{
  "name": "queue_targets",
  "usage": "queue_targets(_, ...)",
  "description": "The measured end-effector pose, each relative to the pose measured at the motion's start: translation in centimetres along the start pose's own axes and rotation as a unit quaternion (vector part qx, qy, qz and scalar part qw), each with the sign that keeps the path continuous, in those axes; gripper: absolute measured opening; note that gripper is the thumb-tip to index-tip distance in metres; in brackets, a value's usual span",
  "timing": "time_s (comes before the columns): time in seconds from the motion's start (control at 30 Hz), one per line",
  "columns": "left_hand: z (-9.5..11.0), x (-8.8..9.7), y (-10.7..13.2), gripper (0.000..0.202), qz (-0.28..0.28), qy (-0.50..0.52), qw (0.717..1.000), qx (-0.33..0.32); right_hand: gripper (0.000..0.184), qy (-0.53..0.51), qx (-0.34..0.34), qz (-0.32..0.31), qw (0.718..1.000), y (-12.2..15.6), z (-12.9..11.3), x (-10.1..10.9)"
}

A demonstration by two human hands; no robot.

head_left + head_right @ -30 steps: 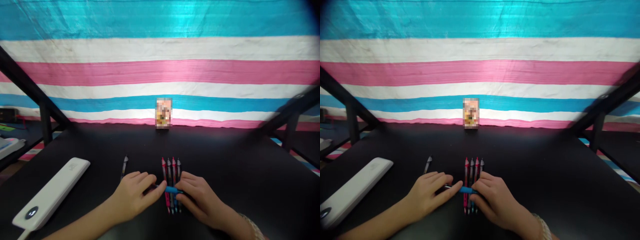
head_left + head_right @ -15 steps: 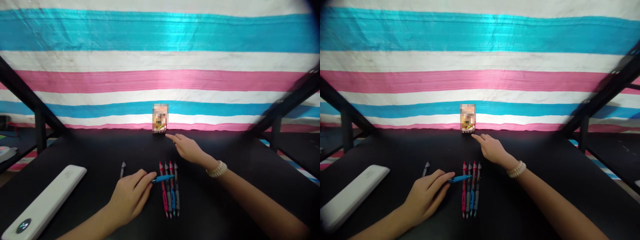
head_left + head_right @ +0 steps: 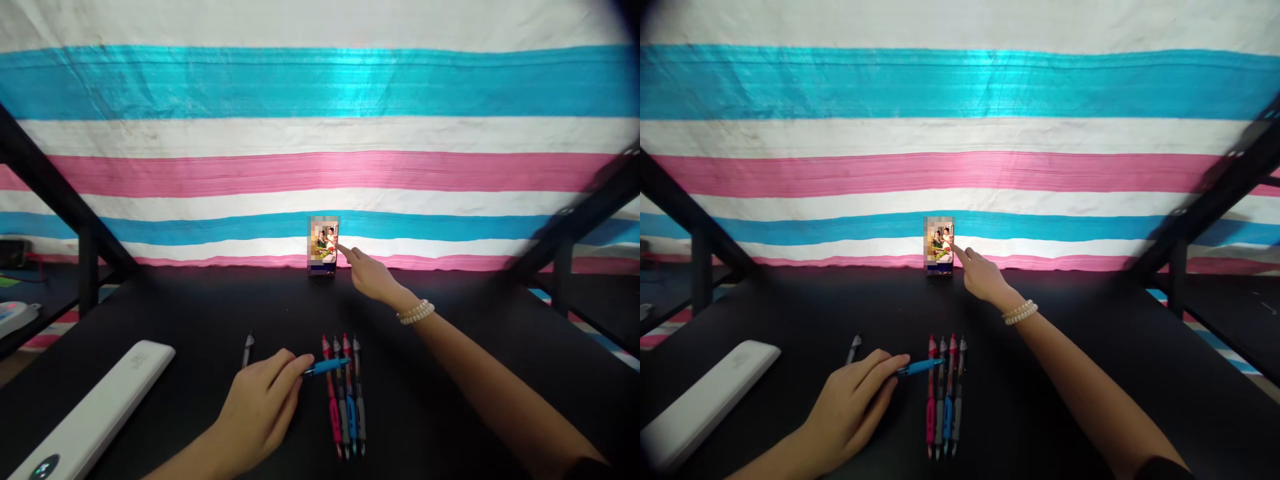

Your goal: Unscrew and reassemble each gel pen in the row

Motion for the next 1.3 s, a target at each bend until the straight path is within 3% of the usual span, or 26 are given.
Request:
queue_targets(0.23,-0.2,0.2,0.2,0.029,0.024,-0.007,1.000,-0.008,0.046,-0.109,0.036,0.008,0.993,3.6,-2.9,0.5)
queue_targets(0.5,-0.3,-0.5,0.2,0.030,0.005,-0.005,1.000,-0.019,0.051,-0.163,0.082,-0.034,0.983,8.9,-6.0,0.2)
queue_targets(0.67,0.4,0.0,0.1,0.028,0.024,-0.013,0.999,-0.037,0.065,-0.113,0.063,-0.037,0.991,7.8,-5.0,-0.1)
queue_targets(0.9,0.5,-0.2,-0.2,0.028,0.018,-0.016,0.999,-0.046,0.072,-0.036,0.001,-0.043,0.998,1.9,-1.5,-2.4)
queue_targets(1.03,0.4,0.1,-0.2,0.027,0.020,-0.016,0.999,-0.045,0.077,-0.055,-0.027,-0.012,0.998,0.3,-0.7,-0.9)
queue_targets(1.1,0.4,0.1,-0.1,0.028,0.018,-0.016,0.999,-0.048,0.076,-0.085,-0.039,0.015,0.995,0.8,-0.9,0.5)
queue_targets(1.17,0.5,0.2,0.1,0.030,0.017,-0.021,0.998,-0.053,0.061,-0.129,-0.033,0.020,0.991,2.3,-1.9,1.6)
queue_targets(1.23,0.6,0.3,0.1,0.030,0.023,-0.031,0.997,-0.060,0.043,-0.178,-0.010,-0.012,0.984,4.6,-3.8,1.8)
queue_targets(1.3,0.8,0.4,0.1,0.028,0.028,-0.043,0.996,-0.069,0.039,-0.222,0.025,-0.060,0.973,7.5,-6.2,1.7)
Point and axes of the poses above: each hand's wrist, its own y-axis away from the middle knuckle, its own x-axis out of the back of the hand, z = x × y, the point moved 10 cm from there along -y, towards the middle knuckle
